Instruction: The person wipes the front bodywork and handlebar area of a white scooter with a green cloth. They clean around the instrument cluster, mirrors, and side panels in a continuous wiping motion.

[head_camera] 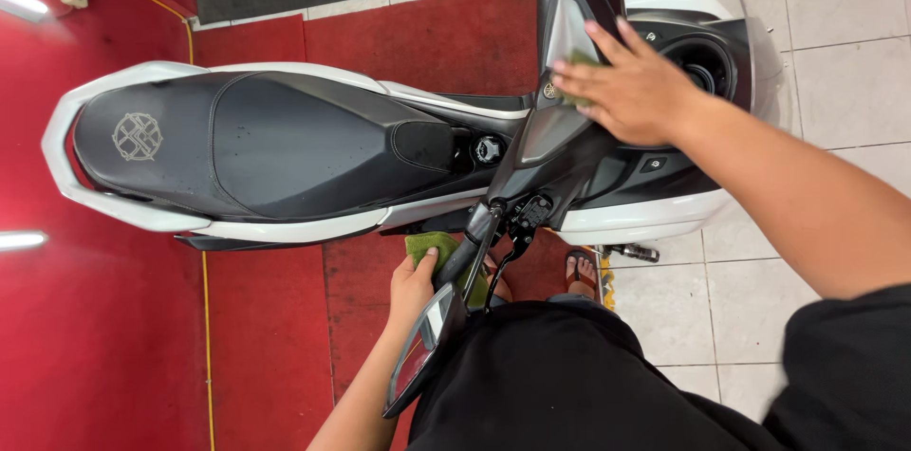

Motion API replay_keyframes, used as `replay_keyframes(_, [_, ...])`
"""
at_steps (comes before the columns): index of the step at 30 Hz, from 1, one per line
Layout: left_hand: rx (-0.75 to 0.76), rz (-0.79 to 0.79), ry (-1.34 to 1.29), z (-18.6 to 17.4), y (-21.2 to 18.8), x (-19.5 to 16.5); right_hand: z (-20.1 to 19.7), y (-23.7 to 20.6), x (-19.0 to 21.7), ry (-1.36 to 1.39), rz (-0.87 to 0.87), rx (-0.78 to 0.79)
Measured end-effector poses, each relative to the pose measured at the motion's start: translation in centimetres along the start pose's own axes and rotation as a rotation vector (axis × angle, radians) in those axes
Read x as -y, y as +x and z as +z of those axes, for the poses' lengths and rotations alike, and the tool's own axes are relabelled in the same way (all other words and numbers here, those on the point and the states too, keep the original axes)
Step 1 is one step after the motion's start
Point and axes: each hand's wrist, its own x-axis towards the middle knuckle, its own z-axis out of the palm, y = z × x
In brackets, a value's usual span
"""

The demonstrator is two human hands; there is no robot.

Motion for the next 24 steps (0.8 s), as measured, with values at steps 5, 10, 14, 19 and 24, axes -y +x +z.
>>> replay_keyframes(5, [0.020,-0.072,-0.007,-0.1,-0.6,-0.9,0.7,0.6,-0.4,0.352,0.322,-0.138])
replay_keyframes(10, [0.165,0.107,0.061,-1.2,-1.1,-2.7,-0.2,-0.3,4.8,0.481,0.299,-0.321])
replay_keyframes(14, [0.061,0.126,0.288,-2.6,0.9,-6.1,-1.6,-1.5,11.7,0.701,0.180,-0.359])
replay_keyframes(19, [0.308,0.176,0.152,-1.4,3.0,-13.0,-3.2,0.4,10.8,0.605,0.268,-0.330])
replay_keyframes(24, [0.582,0.203,-0.091,2.3,3.5,-19.7,-2.5,-1.7,13.1,0.787,0.170,-0.396])
